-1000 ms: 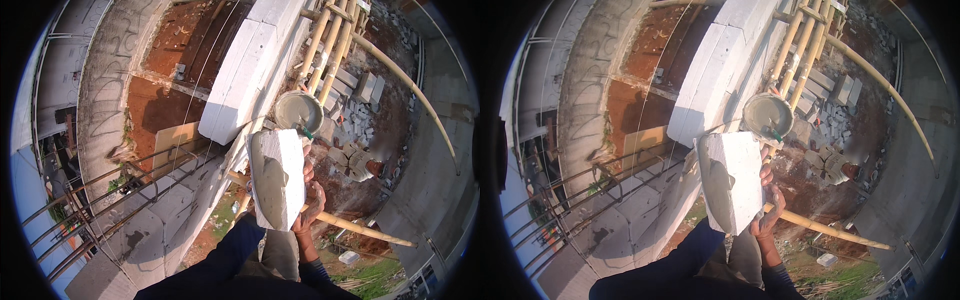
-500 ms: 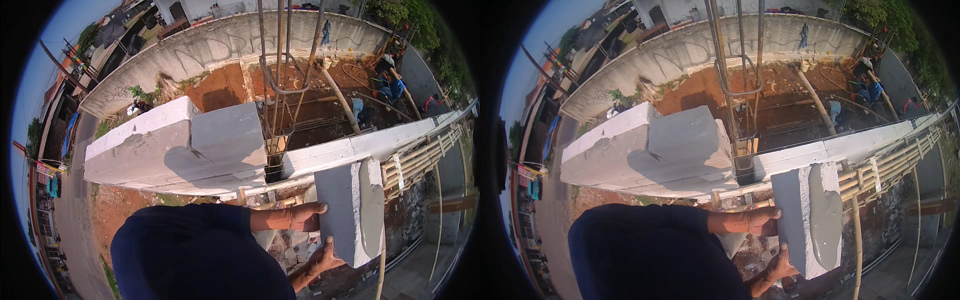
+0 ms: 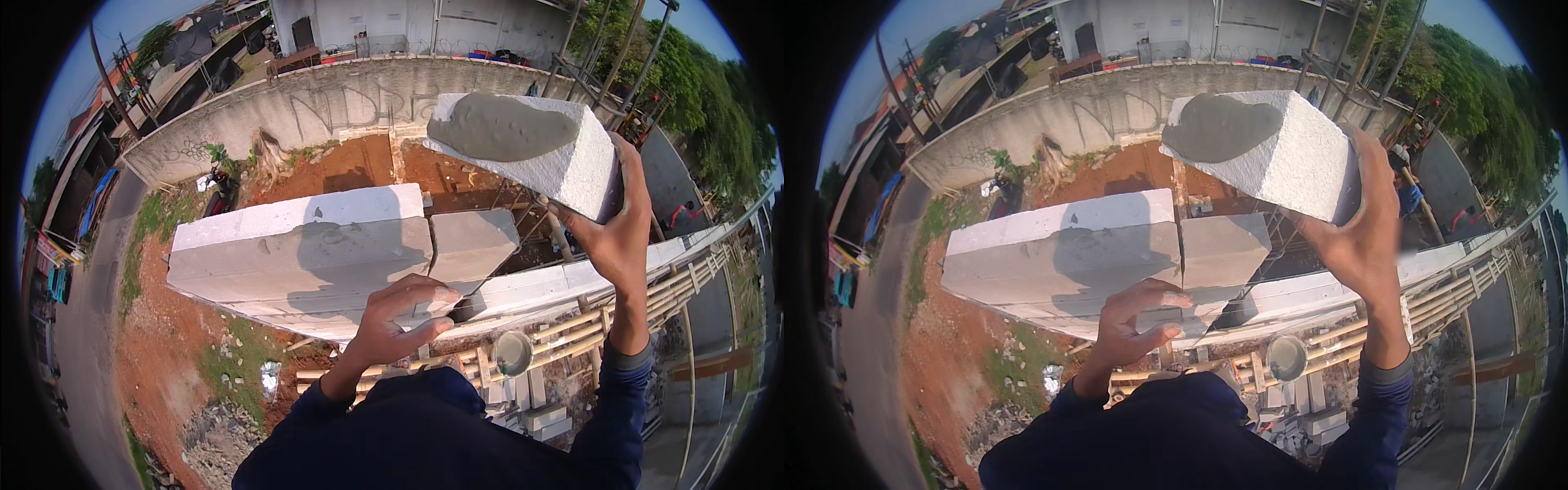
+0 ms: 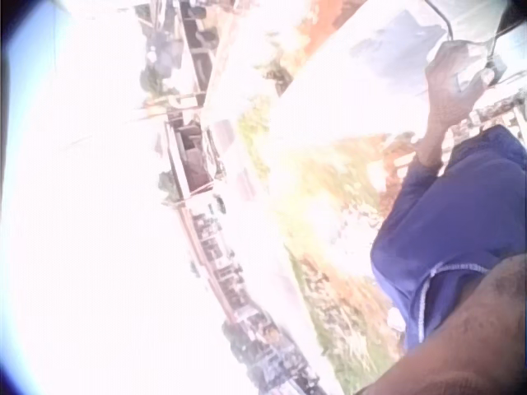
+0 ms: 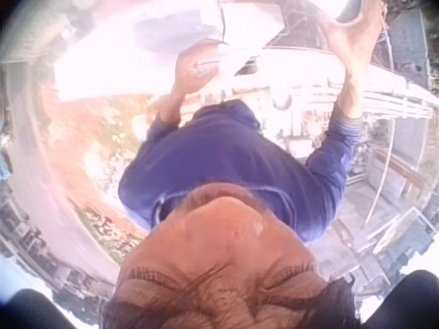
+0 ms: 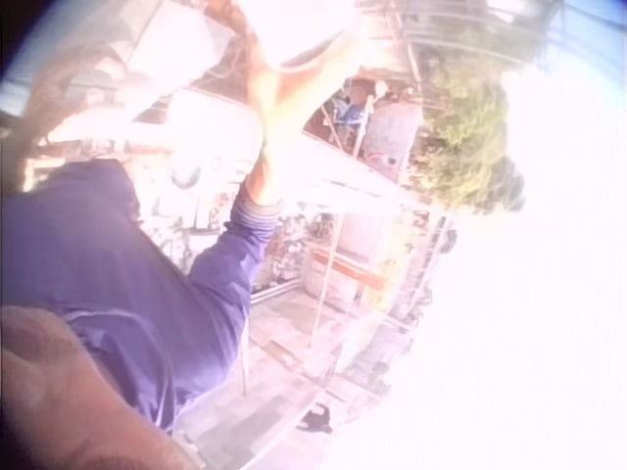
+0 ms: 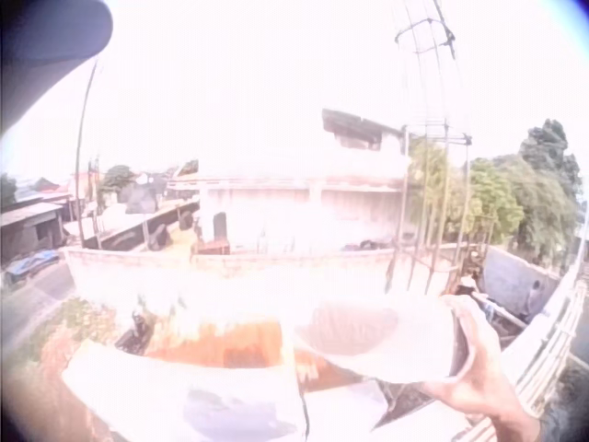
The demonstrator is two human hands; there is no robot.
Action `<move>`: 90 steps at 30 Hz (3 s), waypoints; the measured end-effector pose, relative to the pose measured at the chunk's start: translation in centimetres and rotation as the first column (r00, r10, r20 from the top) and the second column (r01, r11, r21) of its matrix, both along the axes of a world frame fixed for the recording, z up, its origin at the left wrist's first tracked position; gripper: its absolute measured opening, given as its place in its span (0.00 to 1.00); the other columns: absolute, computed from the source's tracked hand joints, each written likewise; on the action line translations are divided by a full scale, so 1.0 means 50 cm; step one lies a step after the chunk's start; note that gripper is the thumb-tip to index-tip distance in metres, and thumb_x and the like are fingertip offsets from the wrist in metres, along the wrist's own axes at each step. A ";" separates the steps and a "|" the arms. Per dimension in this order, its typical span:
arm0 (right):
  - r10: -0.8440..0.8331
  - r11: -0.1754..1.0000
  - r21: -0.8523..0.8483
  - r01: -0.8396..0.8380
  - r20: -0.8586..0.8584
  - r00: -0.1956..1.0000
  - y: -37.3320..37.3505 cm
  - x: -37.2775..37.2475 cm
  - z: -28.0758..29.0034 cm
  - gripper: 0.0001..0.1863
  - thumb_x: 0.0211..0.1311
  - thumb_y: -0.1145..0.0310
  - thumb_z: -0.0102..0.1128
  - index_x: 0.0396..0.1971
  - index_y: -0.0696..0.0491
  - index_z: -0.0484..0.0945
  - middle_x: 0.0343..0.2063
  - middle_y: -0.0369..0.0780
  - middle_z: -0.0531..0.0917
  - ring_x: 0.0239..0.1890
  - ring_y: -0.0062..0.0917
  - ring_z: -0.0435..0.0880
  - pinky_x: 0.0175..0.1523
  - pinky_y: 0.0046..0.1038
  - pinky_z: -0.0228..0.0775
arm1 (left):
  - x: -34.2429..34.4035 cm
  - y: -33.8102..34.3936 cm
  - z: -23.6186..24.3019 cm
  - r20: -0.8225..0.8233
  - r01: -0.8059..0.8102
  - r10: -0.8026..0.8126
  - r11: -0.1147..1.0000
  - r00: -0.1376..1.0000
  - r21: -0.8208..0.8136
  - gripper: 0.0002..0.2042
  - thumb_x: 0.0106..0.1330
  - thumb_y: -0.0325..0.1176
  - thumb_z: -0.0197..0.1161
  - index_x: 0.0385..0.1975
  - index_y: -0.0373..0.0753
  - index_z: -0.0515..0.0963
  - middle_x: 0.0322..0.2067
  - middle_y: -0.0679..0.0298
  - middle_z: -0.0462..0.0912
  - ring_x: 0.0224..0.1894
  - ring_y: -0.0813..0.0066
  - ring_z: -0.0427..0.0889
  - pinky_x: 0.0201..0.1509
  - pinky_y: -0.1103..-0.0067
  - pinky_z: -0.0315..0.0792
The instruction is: The person places concrete blocks on a wall under construction, applies mortar with a trowel, and taps blocks into position. The person repeatedly scoops mortar from a bucket, spreads it on the wall, and sets blocks one at a time while standing on bamboo scaffolding.
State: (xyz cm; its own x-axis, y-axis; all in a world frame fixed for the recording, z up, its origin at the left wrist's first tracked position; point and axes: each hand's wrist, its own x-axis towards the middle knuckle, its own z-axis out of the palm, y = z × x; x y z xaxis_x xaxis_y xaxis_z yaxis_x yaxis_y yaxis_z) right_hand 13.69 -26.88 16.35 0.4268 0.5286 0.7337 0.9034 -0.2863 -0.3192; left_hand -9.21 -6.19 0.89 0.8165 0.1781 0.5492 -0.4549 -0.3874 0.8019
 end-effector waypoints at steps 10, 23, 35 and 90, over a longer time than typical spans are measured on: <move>0.263 0.820 -0.570 -0.059 0.283 0.922 0.203 0.128 0.067 0.42 0.42 0.74 0.77 0.64 0.62 0.73 0.58 0.53 0.80 0.67 0.48 0.74 0.75 0.45 0.61 | -0.011 0.128 -0.013 0.132 -0.598 0.599 0.702 0.789 0.388 0.30 0.53 0.31 0.84 0.58 0.35 0.82 0.61 0.52 0.82 0.62 0.50 0.82 0.65 0.63 0.77; 0.316 0.702 -0.710 0.047 0.371 0.873 0.290 0.068 0.012 0.36 0.42 0.71 0.79 0.57 0.61 0.79 0.51 0.49 0.84 0.61 0.43 0.80 0.69 0.40 0.65 | 0.031 0.150 -0.035 0.039 -0.525 0.683 0.522 0.729 0.673 0.44 0.46 0.52 0.86 0.64 0.36 0.78 0.68 0.54 0.77 0.69 0.44 0.74 0.74 0.57 0.69; 0.189 0.689 -0.624 -0.368 -0.336 0.923 0.261 0.188 -0.107 0.45 0.32 0.67 0.82 0.57 0.64 0.76 0.50 0.56 0.84 0.58 0.53 0.81 0.66 0.45 0.71 | 0.037 0.154 -0.041 0.103 -0.546 0.661 0.511 0.743 0.664 0.44 0.47 0.51 0.86 0.63 0.34 0.77 0.64 0.52 0.79 0.69 0.51 0.76 0.82 0.49 0.58; -0.717 0.609 -0.722 0.330 -0.678 -0.160 -0.340 -0.507 -1.232 0.20 0.64 0.70 0.60 0.54 0.60 0.78 0.43 0.58 0.88 0.49 0.60 0.87 0.55 0.57 0.79 | 0.234 -0.012 0.054 -0.098 -0.057 0.556 0.255 0.825 0.965 0.44 0.53 0.39 0.79 0.73 0.35 0.70 0.62 0.50 0.73 0.66 0.44 0.73 0.73 0.55 0.67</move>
